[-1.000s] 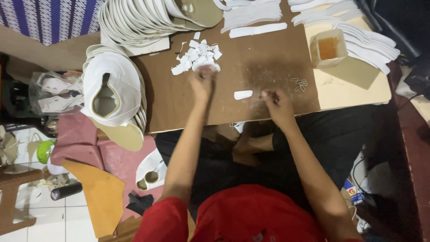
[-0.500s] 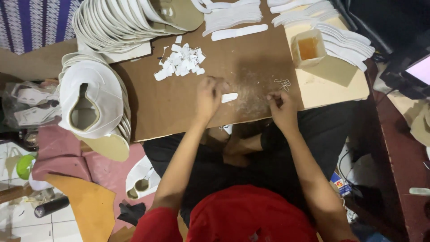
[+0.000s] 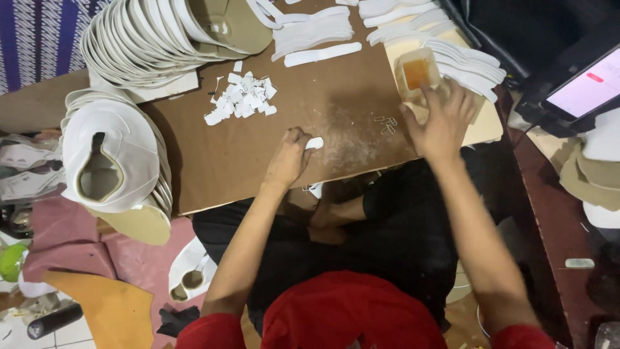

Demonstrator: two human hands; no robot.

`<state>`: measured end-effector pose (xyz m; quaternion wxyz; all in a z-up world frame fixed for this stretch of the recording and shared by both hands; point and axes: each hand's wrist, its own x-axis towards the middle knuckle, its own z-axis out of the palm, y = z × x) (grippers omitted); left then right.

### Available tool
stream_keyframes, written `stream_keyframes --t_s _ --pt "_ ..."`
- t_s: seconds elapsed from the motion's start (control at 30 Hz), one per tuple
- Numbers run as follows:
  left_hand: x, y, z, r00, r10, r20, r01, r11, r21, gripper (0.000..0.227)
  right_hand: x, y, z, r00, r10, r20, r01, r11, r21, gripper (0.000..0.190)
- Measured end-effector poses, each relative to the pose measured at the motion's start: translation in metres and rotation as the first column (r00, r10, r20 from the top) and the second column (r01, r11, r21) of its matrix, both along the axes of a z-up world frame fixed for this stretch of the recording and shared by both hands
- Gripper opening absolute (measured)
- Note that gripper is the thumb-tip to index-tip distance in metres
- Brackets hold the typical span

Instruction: Applying adhesive to small white shoe components and organizing them on a workspace board.

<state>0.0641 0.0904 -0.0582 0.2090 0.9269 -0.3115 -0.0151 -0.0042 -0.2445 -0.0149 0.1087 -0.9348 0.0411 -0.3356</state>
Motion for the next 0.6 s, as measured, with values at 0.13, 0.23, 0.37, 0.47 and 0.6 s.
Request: stream_keyframes --t_s 0.13,0.23,0.37,0.47,0.6 --pt "-0.002 0.004 0.006 0.998 -0.051 -0.047 0.043 0.986 -0.163 0.022 0.032 -0.028 0.01 0.975 -0.04 -0.217 0.004 0.986 -0.168 0.075" --pt "-0.001 0.006 0.0 0.998 -0.037 -0.054 0.025 0.977 -0.211 0.041 0.054 -0.037 0.012 0.908 -0.002 -0.419 -0.049 0.993 -0.111 0.089" --pt "0.0 0.013 0.001 0.98 0.026 -0.199 -0.072 0.971 -0.227 0.039 0.074 -0.036 0.019 0.718 -0.028 -0.695 -0.004 0.999 -0.044 0.103" --pt "0.001 0.019 -0.001 0.98 0.032 -0.198 -0.082 0.964 -0.251 0.031 0.073 -0.032 0.029 0.694 -0.032 -0.719 -0.007 0.999 -0.051 0.097" --pt "-0.001 0.019 0.005 0.971 0.066 -0.229 -0.134 0.945 -0.297 0.03 0.052 -0.037 0.03 0.973 0.12 -0.198 -0.139 0.987 -0.082 0.064"
